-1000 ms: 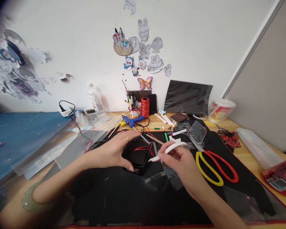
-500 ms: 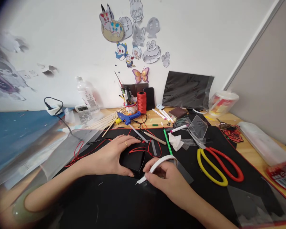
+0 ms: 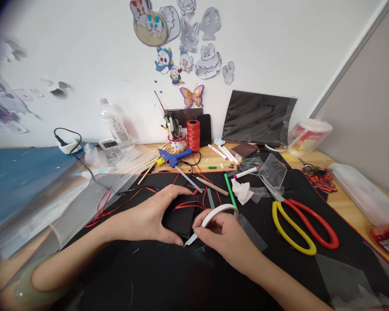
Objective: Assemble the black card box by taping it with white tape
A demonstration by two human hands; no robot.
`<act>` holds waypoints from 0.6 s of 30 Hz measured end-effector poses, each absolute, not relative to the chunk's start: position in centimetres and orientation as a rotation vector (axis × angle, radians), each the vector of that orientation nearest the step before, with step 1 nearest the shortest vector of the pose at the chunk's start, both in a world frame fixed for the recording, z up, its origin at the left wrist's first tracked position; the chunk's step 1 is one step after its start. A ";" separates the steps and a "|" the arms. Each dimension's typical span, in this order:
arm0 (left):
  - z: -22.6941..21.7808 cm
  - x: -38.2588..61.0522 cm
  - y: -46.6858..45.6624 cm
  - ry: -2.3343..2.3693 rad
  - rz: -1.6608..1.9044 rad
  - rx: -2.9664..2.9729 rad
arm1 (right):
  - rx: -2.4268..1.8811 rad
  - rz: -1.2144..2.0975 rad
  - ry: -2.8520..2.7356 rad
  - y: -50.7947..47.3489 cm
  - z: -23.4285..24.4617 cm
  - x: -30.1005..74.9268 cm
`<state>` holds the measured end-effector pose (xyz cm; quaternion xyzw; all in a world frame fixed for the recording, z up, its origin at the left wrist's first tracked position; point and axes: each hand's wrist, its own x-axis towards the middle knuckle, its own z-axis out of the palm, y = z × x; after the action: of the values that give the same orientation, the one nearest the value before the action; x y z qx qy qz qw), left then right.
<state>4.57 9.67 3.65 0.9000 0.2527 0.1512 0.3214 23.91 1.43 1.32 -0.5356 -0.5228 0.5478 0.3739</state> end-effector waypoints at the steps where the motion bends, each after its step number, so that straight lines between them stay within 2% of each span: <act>1: 3.6 4.5 9.7 0.665 0.394 2.356 | -1.364 1.413 -1.332 1.5 1.3 23.9; 18: 3.7 4.6 10.1 0.571 0.375 2.497 | -1.330 1.471 -1.346 2.0 0.7 24.1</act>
<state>4.62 10.07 3.73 0.9279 0.2124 0.1394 0.2730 24.06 1.96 0.69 -0.5170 -0.5230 0.5717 0.3639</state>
